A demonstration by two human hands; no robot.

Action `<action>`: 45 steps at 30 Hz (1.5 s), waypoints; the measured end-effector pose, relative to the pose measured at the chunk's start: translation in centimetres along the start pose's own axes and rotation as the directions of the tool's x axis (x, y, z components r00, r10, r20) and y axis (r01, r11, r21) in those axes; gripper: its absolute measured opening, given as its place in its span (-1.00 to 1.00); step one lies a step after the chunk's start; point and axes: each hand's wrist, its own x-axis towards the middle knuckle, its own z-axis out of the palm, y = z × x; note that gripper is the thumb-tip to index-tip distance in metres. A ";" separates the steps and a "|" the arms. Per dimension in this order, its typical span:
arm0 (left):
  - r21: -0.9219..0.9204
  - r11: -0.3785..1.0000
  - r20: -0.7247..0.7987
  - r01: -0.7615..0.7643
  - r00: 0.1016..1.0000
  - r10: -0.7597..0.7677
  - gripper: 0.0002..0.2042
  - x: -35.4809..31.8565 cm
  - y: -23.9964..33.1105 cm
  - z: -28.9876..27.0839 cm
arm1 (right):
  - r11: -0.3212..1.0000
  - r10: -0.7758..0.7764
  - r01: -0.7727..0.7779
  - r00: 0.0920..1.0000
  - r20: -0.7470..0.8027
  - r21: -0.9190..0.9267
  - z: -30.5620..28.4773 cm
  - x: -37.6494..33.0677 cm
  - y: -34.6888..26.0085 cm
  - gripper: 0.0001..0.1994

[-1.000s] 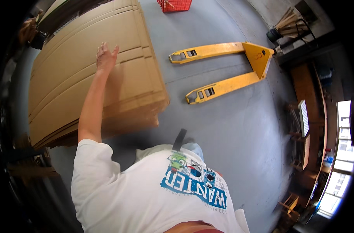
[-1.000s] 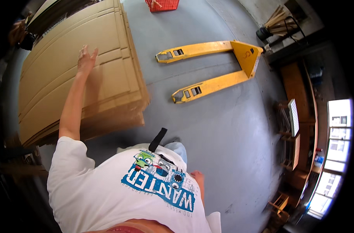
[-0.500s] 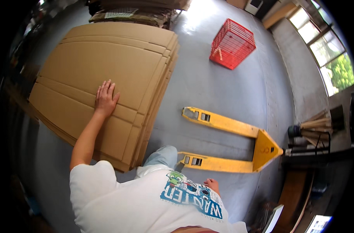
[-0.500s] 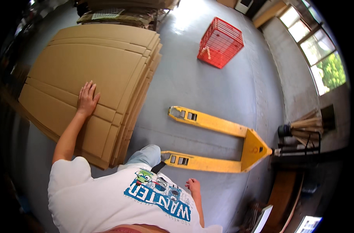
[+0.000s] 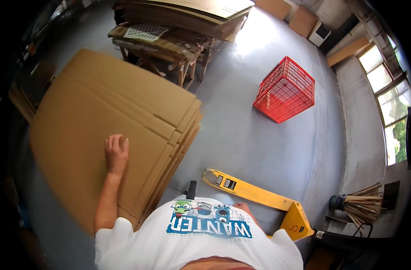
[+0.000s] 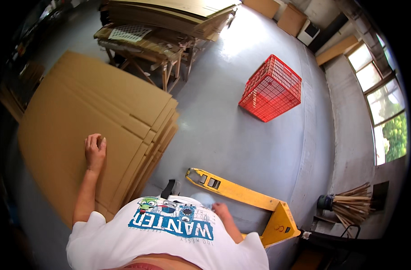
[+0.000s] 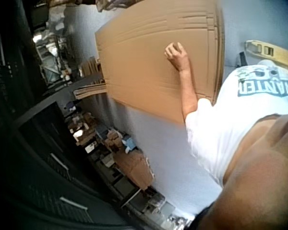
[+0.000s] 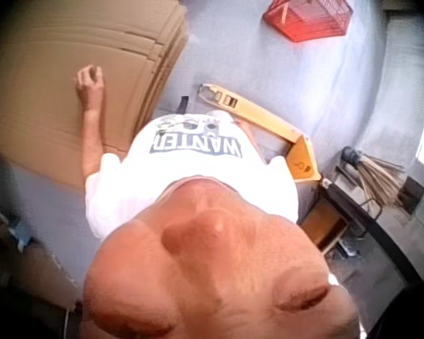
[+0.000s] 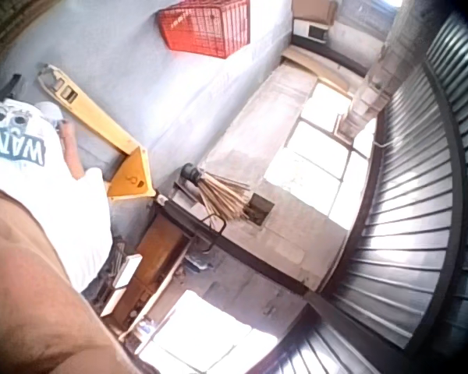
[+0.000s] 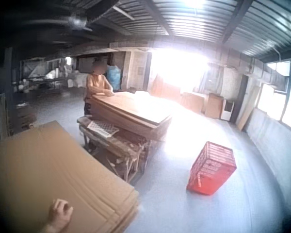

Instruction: The person lifts and stacks flattened cardboard boxes from a pile on the floor. They repeatedly pick up individual boxes and place them onto a growing stack while another person works nearby.

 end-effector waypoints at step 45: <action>0.224 0.698 -0.101 0.681 0.728 -0.678 -0.28 72.5 28.8 46.7 | 0.135 -0.954 0.483 0.301 0.019 -0.865 -82.1 88.7 -116.3 -0.58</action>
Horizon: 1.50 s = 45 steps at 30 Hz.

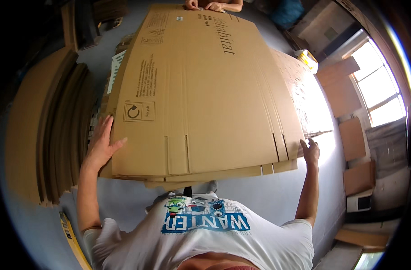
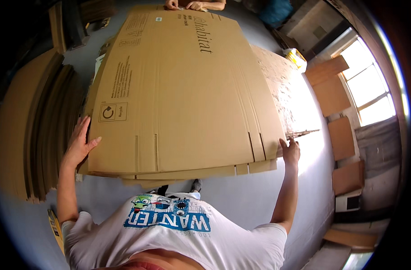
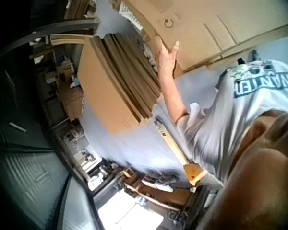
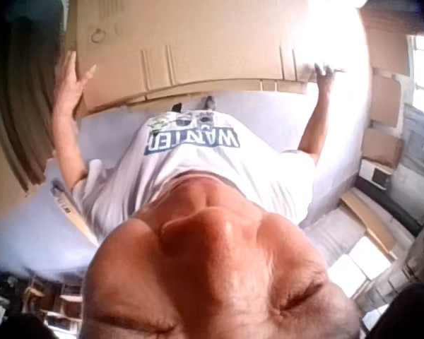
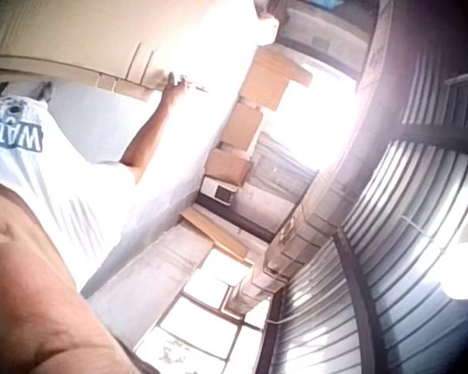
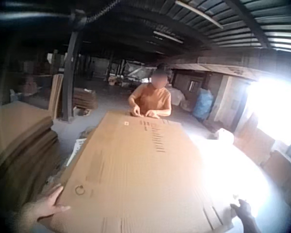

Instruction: The person lifts and stacks flattened cardboard boxes from a pile on the floor. They repeatedly pick up individual boxes and place them onto a growing stack while another person works nearby.

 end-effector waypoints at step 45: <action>-0.678 0.703 -0.073 0.213 0.933 -0.352 -0.61 26.0 66.8 33.4 | -0.630 -0.344 -0.421 0.905 0.251 0.652 7.3 15.1 26.2 -0.12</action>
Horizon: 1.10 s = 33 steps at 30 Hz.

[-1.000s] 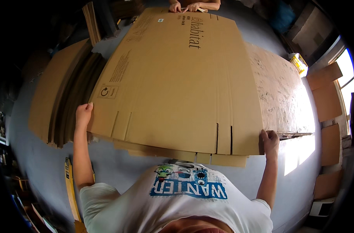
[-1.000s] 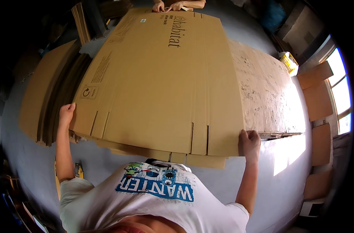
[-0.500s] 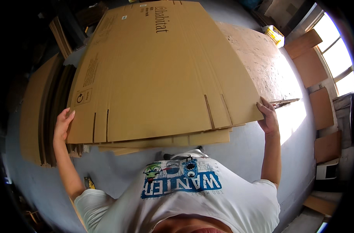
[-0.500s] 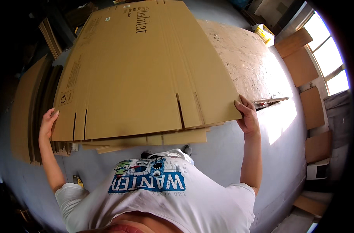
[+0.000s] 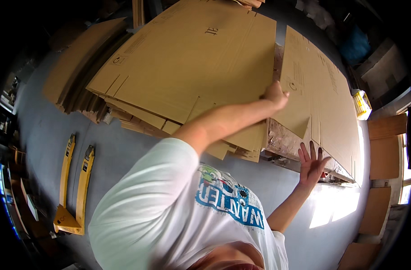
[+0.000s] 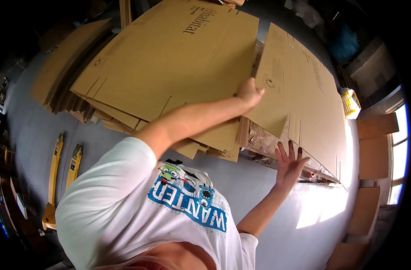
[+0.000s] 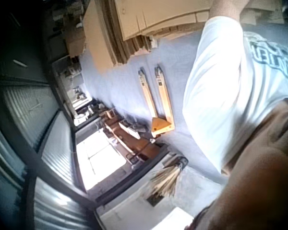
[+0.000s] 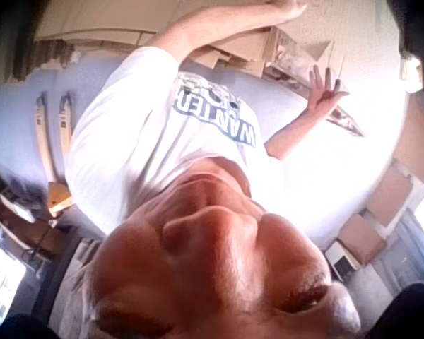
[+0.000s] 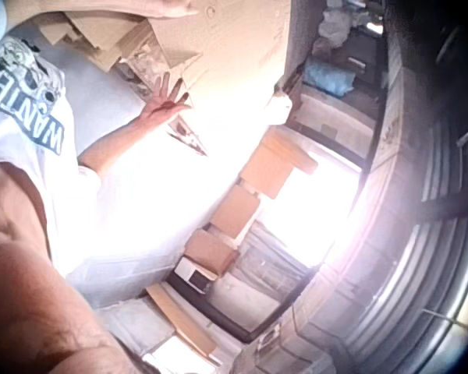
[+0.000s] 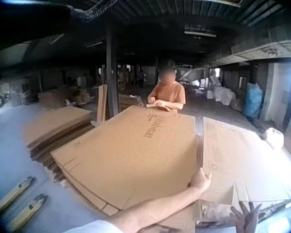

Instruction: The person lifts and stacks flattened cardboard boxes from a pile on the floor. They repeatedly pick up individual boxes and place them onto a growing stack while another person works nearby.

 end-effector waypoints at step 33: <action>0.765 0.384 -0.637 0.516 0.693 0.338 -0.47 -7.6 -25.5 -57.9 | -0.304 -0.115 -0.053 0.993 -0.018 -0.951 18.7 -3.0 13.6 -0.66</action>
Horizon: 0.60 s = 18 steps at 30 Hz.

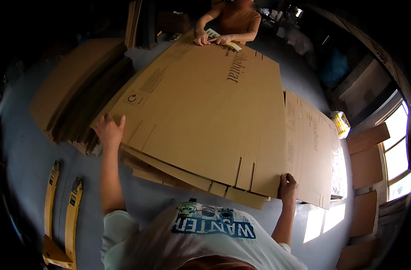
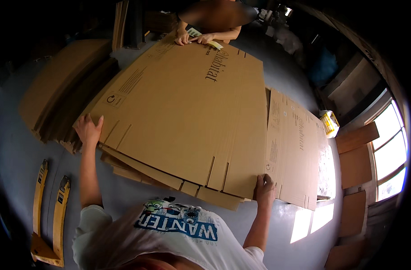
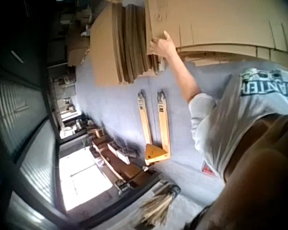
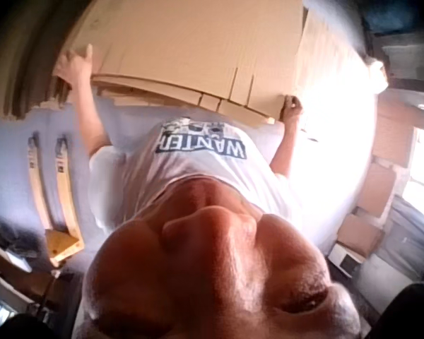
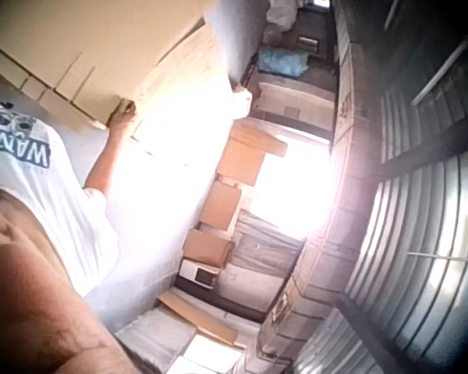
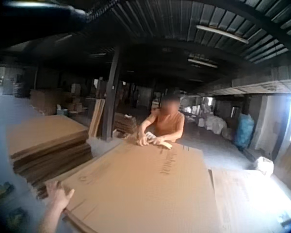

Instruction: The person lifts and stacks flattened cardboard boxes from a pile on the floor. They repeatedly pick up individual boxes and place them onto a growing stack while another person works nearby.

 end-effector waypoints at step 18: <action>-0.048 0.998 -0.112 -0.031 0.993 0.025 -0.60 0.1 -1.3 1.2 | 0.896 -0.098 0.035 0.988 -0.120 -0.443 1.2 0.0 -4.9 -0.67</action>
